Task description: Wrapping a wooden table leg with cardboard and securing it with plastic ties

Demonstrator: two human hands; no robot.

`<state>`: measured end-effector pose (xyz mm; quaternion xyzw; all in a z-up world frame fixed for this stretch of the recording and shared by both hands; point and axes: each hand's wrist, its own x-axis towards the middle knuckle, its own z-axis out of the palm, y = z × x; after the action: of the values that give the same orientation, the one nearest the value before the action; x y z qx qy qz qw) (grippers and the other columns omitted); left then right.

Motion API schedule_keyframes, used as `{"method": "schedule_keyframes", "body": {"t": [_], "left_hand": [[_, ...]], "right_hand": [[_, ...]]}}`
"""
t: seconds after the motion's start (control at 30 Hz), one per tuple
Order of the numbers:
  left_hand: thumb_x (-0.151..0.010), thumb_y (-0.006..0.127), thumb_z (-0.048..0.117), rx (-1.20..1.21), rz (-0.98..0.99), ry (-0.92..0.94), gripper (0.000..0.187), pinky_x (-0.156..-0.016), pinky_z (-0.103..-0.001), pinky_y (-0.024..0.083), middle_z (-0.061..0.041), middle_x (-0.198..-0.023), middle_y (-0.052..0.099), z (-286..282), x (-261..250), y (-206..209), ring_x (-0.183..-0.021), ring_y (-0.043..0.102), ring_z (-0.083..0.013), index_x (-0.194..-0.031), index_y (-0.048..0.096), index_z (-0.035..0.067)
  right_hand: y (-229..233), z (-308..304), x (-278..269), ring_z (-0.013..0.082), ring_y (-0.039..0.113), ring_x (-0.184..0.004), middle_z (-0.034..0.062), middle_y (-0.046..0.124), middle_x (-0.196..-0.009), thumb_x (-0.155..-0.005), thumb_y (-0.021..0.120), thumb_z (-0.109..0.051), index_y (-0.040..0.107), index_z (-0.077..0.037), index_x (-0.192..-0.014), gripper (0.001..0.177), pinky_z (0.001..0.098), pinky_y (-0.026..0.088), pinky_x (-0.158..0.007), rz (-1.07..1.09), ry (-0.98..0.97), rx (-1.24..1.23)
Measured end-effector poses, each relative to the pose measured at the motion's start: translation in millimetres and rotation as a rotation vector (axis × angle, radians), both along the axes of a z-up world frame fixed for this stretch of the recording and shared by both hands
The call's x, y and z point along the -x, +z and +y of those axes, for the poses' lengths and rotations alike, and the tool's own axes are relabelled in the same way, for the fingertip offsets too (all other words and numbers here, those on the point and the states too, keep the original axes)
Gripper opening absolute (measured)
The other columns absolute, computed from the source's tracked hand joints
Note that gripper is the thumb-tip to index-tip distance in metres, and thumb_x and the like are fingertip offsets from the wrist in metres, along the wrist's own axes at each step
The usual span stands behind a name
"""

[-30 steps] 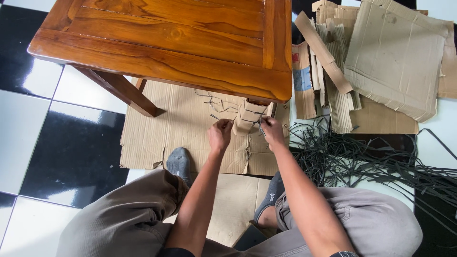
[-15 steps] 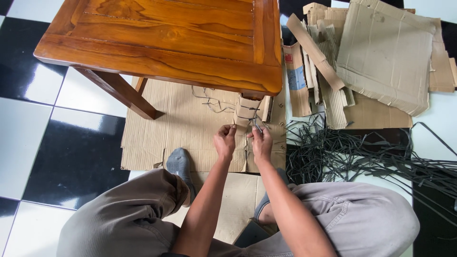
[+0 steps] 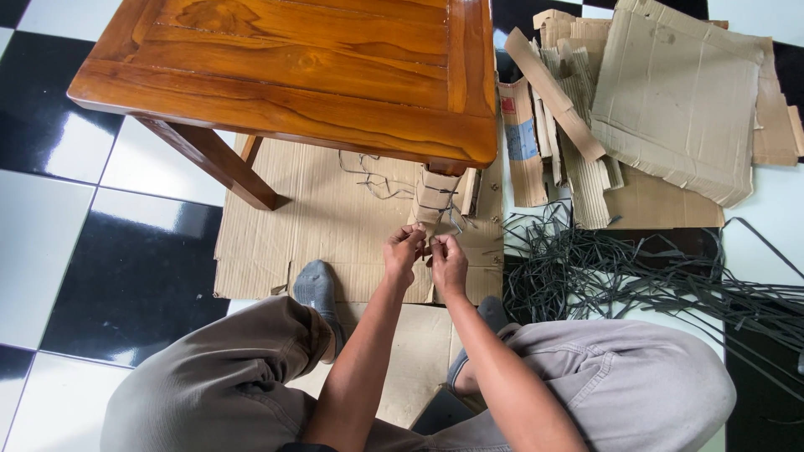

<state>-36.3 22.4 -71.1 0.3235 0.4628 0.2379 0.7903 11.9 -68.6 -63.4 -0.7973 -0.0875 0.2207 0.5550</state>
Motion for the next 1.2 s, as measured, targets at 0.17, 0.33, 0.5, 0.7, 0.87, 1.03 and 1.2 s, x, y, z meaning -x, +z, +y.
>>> {"method": "schedule_keyframes", "body": {"t": [0.17, 0.33, 0.5, 0.7, 0.87, 1.03, 1.2], "left_hand": [[-0.083, 0.084, 0.026, 0.033, 0.109, -0.132, 0.017, -0.07, -0.023, 0.05, 0.005, -0.077, 0.07, 3.3, -1.7, -25.7, -0.064, 0.064, -0.0045, -0.093, 0.073, 0.019], [-0.079, 0.089, 0.039, 0.012, 0.18, -0.23, 0.022, -0.082, -0.03, 0.039, 0.008, -0.083, 0.073, 1.6, -1.5, -28.5, -0.076, 0.063, -0.0072, -0.09, 0.075, 0.026], [-0.081, 0.086, 0.034, 0.005, 0.173, -0.275, 0.016, -0.081, -0.03, 0.036, 0.007, -0.068, 0.065, -2.8, -3.3, -13.9, -0.065, 0.058, -0.0073, -0.091, 0.077, 0.025], [-0.079, 0.087, 0.024, -0.106, 0.149, -0.211, 0.014, -0.072, -0.023, 0.04, 0.004, -0.069, 0.065, 0.2, -3.4, -9.7, -0.066, 0.055, -0.0058, -0.087, 0.078, 0.018], [-0.08, 0.084, 0.02, -0.138, 0.137, -0.187, 0.01, -0.062, -0.018, 0.035, 0.002, -0.067, 0.067, -4.8, -2.4, 11.8, -0.063, 0.054, -0.0033, -0.086, 0.077, 0.017], [-0.079, 0.085, 0.018, -0.157, 0.103, -0.16, 0.012, -0.063, -0.016, 0.038, -0.001, -0.069, 0.07, -6.0, -3.5, 5.4, -0.065, 0.062, -0.0049, -0.085, 0.076, 0.013], [-0.081, 0.086, 0.023, -0.176, 0.128, -0.166, 0.013, -0.059, -0.017, 0.039, -0.002, -0.067, 0.071, -5.4, -1.8, 4.1, -0.059, 0.057, -0.0034, -0.086, 0.077, 0.014]], "right_hand": [[5.8, -7.8, 0.8, 0.0175, 0.067, -0.06, 0.0089, 0.076, -0.072, -0.098, 0.066, -0.018, 0.075, -0.015, -0.089, 0.013, 0.0297, 0.054, -0.061, -0.032, 0.016, -0.04], [-2.4, -16.7, -5.0, 0.0158, 0.069, -0.067, 0.0091, 0.077, -0.075, -0.097, 0.069, -0.015, 0.078, -0.015, -0.092, 0.01, 0.0303, 0.057, -0.067, -0.05, 0.08, -0.068], [-10.6, -13.8, -7.9, 0.0167, 0.069, -0.075, 0.0149, 0.075, -0.079, -0.097, 0.067, -0.016, 0.077, -0.013, -0.097, 0.01, 0.0393, 0.058, -0.073, -0.069, 0.204, -0.027], [3.3, -23.5, -13.1, 0.0259, 0.074, -0.081, 0.0109, 0.078, -0.084, -0.092, 0.07, -0.03, 0.08, -0.017, -0.1, 0.018, 0.041, 0.058, -0.08, -0.023, 0.106, -0.021], [16.9, -22.0, -25.8, 0.0271, 0.073, -0.085, 0.0138, 0.075, -0.086, -0.091, 0.07, -0.024, 0.078, -0.014, -0.101, 0.016, 0.0405, 0.057, -0.078, -0.235, -0.03, -0.014], [32.7, -4.1, -24.2, 0.0328, 0.075, -0.089, 0.0119, 0.076, -0.088, -0.095, 0.076, -0.029, 0.081, -0.016, -0.099, 0.014, 0.0403, 0.06, -0.078, -0.384, 0.124, 0.008], [6.5, 8.2, -36.8, 0.0335, 0.073, -0.092, 0.0091, 0.071, -0.088, -0.084, 0.081, -0.049, 0.082, -0.026, -0.097, 0.027, 0.0436, 0.06, -0.081, -0.264, 0.19, 0.233]]}}
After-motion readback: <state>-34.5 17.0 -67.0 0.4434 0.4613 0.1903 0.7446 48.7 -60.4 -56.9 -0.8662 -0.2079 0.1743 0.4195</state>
